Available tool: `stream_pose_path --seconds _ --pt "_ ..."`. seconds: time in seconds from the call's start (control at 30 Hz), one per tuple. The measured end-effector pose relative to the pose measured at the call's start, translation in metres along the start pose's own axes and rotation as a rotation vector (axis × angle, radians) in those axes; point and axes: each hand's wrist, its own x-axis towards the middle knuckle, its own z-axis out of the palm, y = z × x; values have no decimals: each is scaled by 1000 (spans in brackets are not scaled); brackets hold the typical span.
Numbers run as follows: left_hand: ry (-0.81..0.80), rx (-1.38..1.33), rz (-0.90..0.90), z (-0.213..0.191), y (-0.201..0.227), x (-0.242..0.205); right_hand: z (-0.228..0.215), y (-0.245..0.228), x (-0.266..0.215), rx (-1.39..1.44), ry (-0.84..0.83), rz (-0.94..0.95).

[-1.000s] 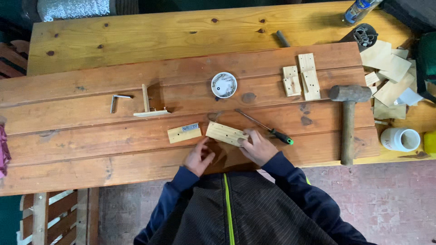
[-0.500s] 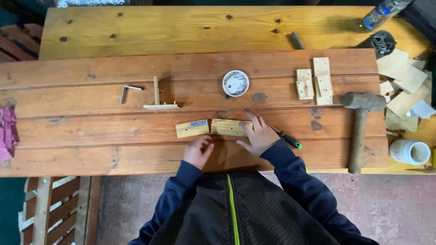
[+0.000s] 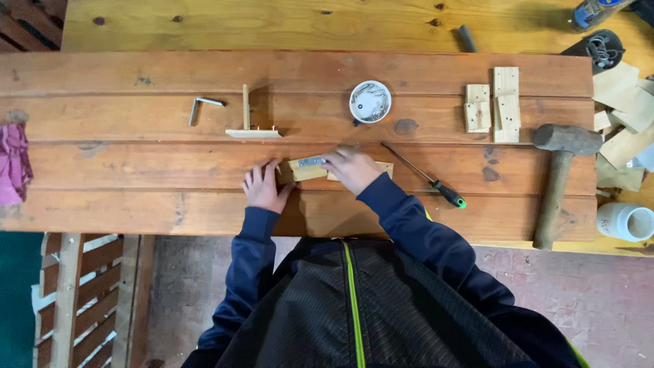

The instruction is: The person assembles small wooden pieces by attaching metal brackets with screws. They repeatedly pick up screws, align the brackets, and tighten them with a screwdriver on a wooden workbench.

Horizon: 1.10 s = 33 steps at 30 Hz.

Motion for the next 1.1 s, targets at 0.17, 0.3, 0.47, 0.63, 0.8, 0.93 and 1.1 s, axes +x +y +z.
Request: stream_pose_path --seconds 0.17,0.3,0.47,0.63,0.8,0.93,1.1 --pt "108 -352 160 -23 5 -4 -21 -4 -2 345 92 171" --pt "66 -876 120 -33 17 -8 -33 -9 -14 609 83 389" --pt "131 -759 85 -50 37 -5 -25 -14 -29 676 105 548" --pt "165 -759 92 -72 78 -12 -31 -5 -36 382 131 512" --pt "258 -551 194 -74 101 1 -35 13 -38 334 27 528" --pt "224 -491 204 -63 111 11 -21 29 -47 173 -19 445" --pt "154 -626 128 -45 119 15 6 46 -67 100 -75 476"
